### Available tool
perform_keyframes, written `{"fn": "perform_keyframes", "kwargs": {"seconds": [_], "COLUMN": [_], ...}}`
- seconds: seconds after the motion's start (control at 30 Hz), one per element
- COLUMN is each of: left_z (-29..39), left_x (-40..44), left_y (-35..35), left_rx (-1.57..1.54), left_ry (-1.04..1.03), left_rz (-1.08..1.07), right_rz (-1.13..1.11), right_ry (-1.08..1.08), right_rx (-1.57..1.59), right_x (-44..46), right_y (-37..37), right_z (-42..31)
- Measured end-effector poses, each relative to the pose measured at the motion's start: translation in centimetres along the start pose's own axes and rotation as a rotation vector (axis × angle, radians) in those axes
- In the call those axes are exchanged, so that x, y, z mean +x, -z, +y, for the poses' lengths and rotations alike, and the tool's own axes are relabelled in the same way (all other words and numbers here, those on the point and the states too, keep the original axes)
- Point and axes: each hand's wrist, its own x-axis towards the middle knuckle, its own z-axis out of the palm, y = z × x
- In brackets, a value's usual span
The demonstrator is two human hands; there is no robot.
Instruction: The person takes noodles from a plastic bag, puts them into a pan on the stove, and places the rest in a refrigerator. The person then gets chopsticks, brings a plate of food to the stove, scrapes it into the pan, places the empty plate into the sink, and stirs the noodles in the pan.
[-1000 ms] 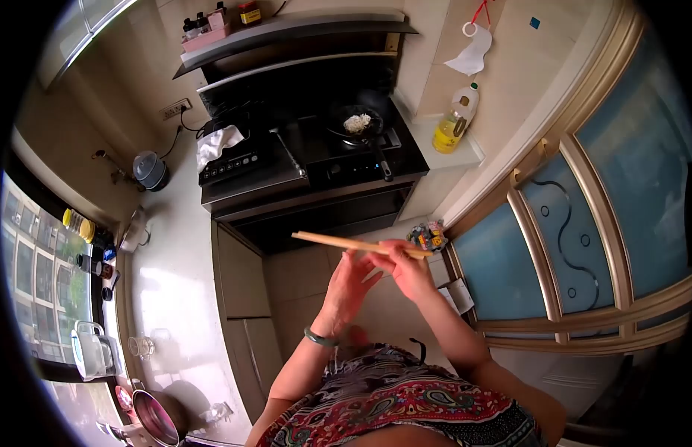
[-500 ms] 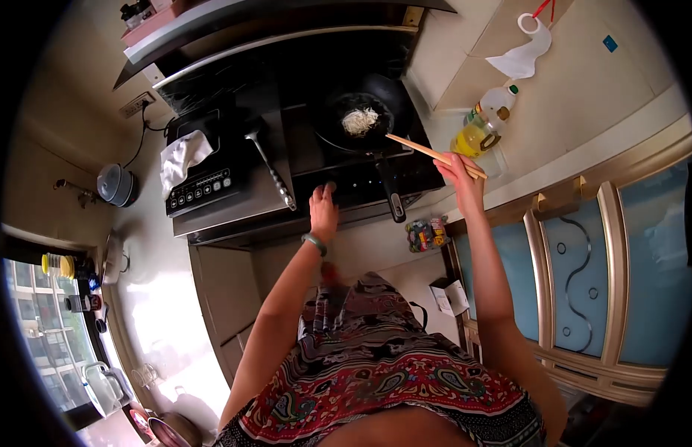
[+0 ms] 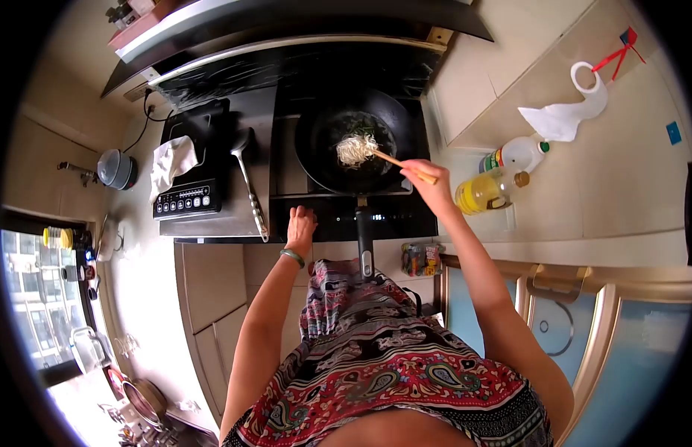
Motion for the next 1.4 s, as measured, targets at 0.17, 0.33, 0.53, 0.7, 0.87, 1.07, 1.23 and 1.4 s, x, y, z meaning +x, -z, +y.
{"fn": "perform_keyframes", "kwargs": {"seconds": [0.17,0.33,0.53,0.7,0.87,1.07,1.23,1.4], "left_z": [0.5,2.5,4.0,4.1,4.4,4.1,4.0,3.8], "left_x": [-0.5,-4.3,-12.0,-15.3,-15.1,-14.3,-13.7,-14.3], "left_y": [0.1,4.9,6.9,8.5,9.1,10.9,11.4,12.0], "left_rx": [-0.042,-0.231,-0.545,-0.564,-0.605,-0.631,-0.679,-0.695], "left_ry": [0.095,0.199,0.386,0.476,0.491,0.472,0.464,0.519], "left_rz": [0.061,0.222,0.354,0.448,0.452,0.488,0.503,0.453], "right_rz": [-0.221,-0.276,-0.251,-0.280,-0.238,-0.297,-0.133,-0.151], "right_ry": [0.218,0.293,0.242,0.284,0.204,0.260,-0.003,0.116], "right_rx": [-0.064,-0.165,-0.126,-0.269,-0.166,-0.296,-0.059,-0.146], "right_x": [2.4,2.0,3.8,2.0,3.9,2.1,5.2,3.8], "right_y": [-3.6,-3.6,-5.6,-5.2,-7.1,-7.0,-5.9,-2.8], "right_z": [0.7,1.5,1.4,1.6,0.1,-0.5,0.7,2.2]}}
